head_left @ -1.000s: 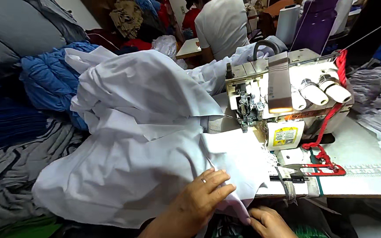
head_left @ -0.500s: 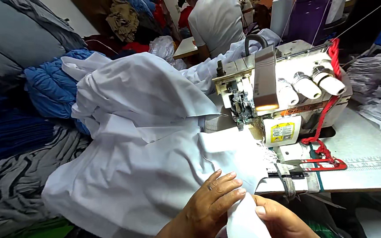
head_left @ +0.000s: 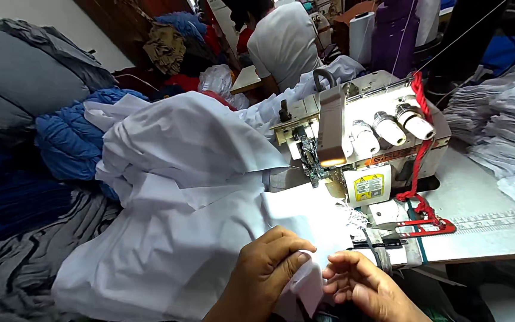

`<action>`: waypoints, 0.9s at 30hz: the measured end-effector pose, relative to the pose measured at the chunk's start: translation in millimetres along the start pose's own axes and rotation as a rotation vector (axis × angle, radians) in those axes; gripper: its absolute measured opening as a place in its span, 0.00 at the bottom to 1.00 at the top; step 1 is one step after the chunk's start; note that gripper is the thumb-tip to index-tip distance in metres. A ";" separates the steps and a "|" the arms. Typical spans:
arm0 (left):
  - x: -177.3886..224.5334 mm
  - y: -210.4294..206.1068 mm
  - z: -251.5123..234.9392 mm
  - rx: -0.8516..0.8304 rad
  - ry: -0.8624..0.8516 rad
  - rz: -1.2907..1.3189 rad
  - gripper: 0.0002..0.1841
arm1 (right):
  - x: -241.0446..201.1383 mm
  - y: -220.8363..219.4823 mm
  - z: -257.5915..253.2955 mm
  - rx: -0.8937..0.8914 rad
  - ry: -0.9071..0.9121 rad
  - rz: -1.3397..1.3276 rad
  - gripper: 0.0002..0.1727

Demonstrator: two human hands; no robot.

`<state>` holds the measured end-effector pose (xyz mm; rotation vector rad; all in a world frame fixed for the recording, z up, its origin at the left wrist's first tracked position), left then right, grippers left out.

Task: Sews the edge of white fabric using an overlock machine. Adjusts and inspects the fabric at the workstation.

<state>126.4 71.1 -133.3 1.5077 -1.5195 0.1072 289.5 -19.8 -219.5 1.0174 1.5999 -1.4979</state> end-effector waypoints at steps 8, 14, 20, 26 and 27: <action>7.8 4.7 -22.5 0.042 -0.037 -0.088 0.14 | 1.9 -8.6 4.0 0.105 0.198 0.373 0.23; -2.6 5.2 -32.4 0.092 0.040 -0.141 0.10 | 2.6 7.1 -5.2 0.280 0.155 0.355 0.10; -20.4 -4.9 -43.9 0.159 0.033 -0.235 0.09 | -4.7 14.8 -15.4 0.328 0.229 0.427 0.08; -37.2 -9.7 -61.9 0.236 0.052 -0.229 0.06 | -10.1 17.3 -28.4 0.422 0.264 0.476 0.17; -40.2 -11.0 -64.0 0.243 0.067 -0.232 0.05 | -10.0 18.1 -31.3 0.436 0.260 0.503 0.21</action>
Point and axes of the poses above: each hand's wrist, its own z-axis away from the middle knuckle, its own y-axis out of the back of the hand, x = y × z, the point moved 4 cm from there along -z, towards the middle knuckle, and after that the axes turned 8 degrees about x, right-handed, at the moved point
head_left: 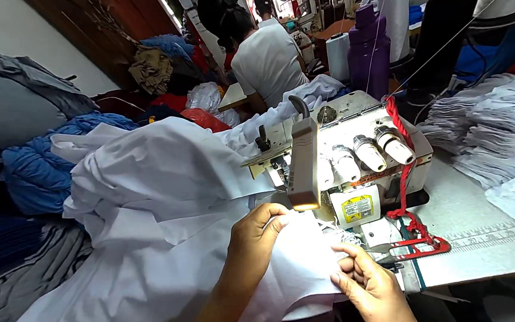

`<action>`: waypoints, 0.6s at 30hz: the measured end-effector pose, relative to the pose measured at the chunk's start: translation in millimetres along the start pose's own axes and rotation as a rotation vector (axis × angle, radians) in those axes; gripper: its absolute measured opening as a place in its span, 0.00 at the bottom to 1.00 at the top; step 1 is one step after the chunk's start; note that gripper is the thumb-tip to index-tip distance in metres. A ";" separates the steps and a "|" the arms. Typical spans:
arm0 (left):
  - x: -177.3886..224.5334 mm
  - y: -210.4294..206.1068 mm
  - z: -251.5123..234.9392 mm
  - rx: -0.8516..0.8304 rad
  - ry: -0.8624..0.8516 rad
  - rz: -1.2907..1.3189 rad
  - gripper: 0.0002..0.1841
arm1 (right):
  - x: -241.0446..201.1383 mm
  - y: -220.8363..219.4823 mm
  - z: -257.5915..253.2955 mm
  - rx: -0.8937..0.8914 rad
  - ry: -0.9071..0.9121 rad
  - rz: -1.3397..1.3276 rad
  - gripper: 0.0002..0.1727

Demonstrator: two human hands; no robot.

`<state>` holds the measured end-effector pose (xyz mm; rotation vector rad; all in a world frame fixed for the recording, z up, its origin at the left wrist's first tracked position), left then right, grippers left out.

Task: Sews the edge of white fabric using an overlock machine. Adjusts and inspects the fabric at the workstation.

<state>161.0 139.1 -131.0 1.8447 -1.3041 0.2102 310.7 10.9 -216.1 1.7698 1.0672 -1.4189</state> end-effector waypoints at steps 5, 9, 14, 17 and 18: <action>-14.7 -13.1 -2.5 -0.041 0.058 -0.060 0.04 | 9.0 -2.3 -14.5 -0.061 -0.076 0.157 0.18; -13.5 -14.0 -2.3 -0.104 0.021 -0.139 0.05 | 10.3 -1.6 -12.8 -0.119 -0.045 0.175 0.10; -5.8 -4.5 3.8 -0.193 0.039 -0.216 0.07 | -4.6 -3.8 12.8 -0.281 -0.075 0.076 0.09; -3.3 -1.6 5.4 -0.226 0.061 -0.196 0.07 | -6.2 -7.2 23.1 -0.307 -0.088 0.024 0.10; -3.1 -1.5 4.9 -0.242 0.076 -0.192 0.06 | -6.3 -7.6 24.1 -0.309 -0.093 0.009 0.10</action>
Point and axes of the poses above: each hand's wrist, its own z-axis away from the middle knuckle, its own y-axis out of the back of the hand, x = y × z, the point moved 4 cm from there along -z, towards the middle knuckle, and after that the axes turned 8 degrees about x, right-handed, at the moved point
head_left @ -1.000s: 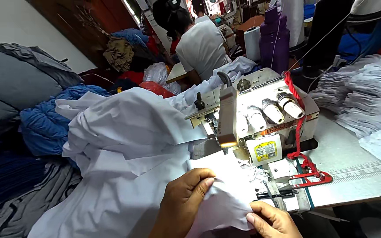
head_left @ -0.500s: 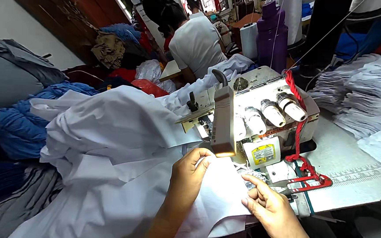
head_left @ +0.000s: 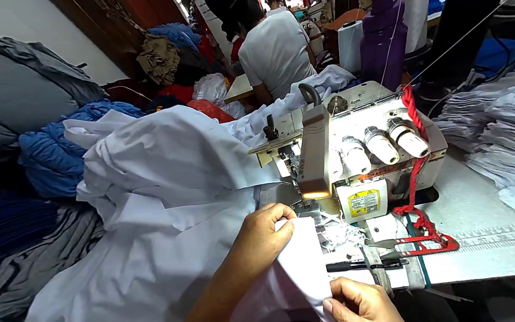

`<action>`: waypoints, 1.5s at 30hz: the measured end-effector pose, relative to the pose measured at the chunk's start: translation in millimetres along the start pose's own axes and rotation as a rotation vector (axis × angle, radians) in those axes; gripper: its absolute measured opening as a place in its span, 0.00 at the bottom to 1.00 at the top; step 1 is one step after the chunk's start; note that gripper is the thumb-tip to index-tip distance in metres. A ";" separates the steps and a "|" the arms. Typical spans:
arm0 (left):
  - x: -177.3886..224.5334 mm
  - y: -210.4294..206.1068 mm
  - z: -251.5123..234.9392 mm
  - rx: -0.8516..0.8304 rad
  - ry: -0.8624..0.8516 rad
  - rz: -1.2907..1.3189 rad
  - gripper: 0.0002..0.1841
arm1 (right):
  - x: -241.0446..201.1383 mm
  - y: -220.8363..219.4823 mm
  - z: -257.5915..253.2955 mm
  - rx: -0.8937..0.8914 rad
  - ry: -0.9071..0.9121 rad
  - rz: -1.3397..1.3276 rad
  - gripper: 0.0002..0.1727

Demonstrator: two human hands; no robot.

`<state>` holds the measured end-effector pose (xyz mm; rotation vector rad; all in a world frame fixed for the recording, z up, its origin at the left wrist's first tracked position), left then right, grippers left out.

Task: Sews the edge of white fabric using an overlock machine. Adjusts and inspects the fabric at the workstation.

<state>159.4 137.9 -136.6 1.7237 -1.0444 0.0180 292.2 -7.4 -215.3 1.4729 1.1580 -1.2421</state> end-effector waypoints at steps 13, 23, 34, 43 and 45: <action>-3.6 -0.6 -10.1 -0.135 0.082 0.110 0.03 | -0.2 -0.9 0.0 0.033 0.004 -0.077 0.08; -1.3 -8.3 -32.8 -0.105 0.172 0.068 0.06 | -6.8 11.4 -20.8 0.110 0.036 -0.120 0.07; -3.1 -10.9 -30.2 0.046 0.018 -0.043 0.02 | 3.0 10.4 -31.9 0.242 0.157 -0.028 0.09; 22.7 -17.7 72.7 0.252 -0.613 -0.093 0.11 | 9.1 1.0 -18.0 0.085 -0.117 -0.399 0.07; 17.5 -24.2 86.6 0.258 -0.642 -0.095 0.11 | 7.3 -0.9 -12.5 0.079 -0.131 -0.437 0.11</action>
Point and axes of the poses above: each hand's wrist, its own z-axis away from the middle knuckle, its own y-axis out of the back of the hand, x = y × z, the point moved 4 cm from there along -z, towards the middle knuckle, and after that the axes turned 8 degrees about x, right-handed, at the moved point
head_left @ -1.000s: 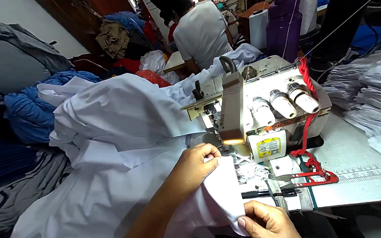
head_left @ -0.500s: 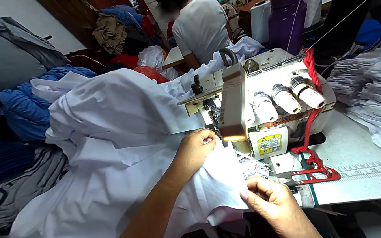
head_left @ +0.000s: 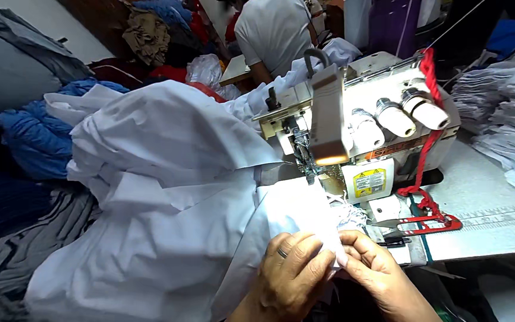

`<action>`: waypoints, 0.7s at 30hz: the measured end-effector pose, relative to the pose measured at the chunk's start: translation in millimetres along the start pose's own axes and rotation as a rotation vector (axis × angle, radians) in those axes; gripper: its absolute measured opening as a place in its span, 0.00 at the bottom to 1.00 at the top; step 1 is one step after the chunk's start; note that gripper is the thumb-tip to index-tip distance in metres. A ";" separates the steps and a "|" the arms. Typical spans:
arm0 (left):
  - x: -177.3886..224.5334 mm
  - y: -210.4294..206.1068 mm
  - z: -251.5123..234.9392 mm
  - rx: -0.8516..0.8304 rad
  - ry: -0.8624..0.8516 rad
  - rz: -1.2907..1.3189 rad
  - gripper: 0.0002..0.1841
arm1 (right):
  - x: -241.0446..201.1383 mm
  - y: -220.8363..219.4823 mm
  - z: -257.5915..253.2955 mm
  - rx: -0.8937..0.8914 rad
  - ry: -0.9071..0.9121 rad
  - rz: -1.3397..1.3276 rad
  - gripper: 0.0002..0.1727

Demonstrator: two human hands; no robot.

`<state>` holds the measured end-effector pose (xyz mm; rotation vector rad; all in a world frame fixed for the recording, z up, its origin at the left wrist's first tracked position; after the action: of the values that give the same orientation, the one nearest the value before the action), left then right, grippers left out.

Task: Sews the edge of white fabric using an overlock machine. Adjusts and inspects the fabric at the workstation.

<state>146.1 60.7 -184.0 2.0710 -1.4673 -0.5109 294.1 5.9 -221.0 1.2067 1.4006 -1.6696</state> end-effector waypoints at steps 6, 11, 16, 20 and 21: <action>-1.5 0.9 11.8 0.081 0.048 0.039 0.08 | -6.6 -5.5 17.0 -0.041 0.094 0.149 0.26; 5.6 -2.6 7.1 0.124 0.032 0.056 0.06 | -3.6 -2.1 17.5 0.068 0.388 0.375 0.21; 12.4 4.7 3.6 0.104 -0.037 0.010 0.06 | -4.1 -2.2 22.1 0.067 0.499 0.448 0.24; 14.8 10.5 2.4 0.098 -0.092 -0.024 0.05 | -7.6 -1.8 22.9 0.045 0.509 0.468 0.17; 14.3 11.2 2.4 0.106 -0.096 -0.021 0.05 | -9.0 -1.8 22.5 0.034 0.500 0.469 0.15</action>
<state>141.2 43.8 -178.7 2.1727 -1.5598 -0.5594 290.4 -16.3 -211.8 1.8922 1.2261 -1.1124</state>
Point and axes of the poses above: each hand's wrist, its own z-axis away from the middle knuckle, its own y-axis out of the back of the hand, x = y × z, the point moved 4 cm from there along -z, towards the middle knuckle, and after that the axes turned 8 degrees about x, right-handed, at the moved point
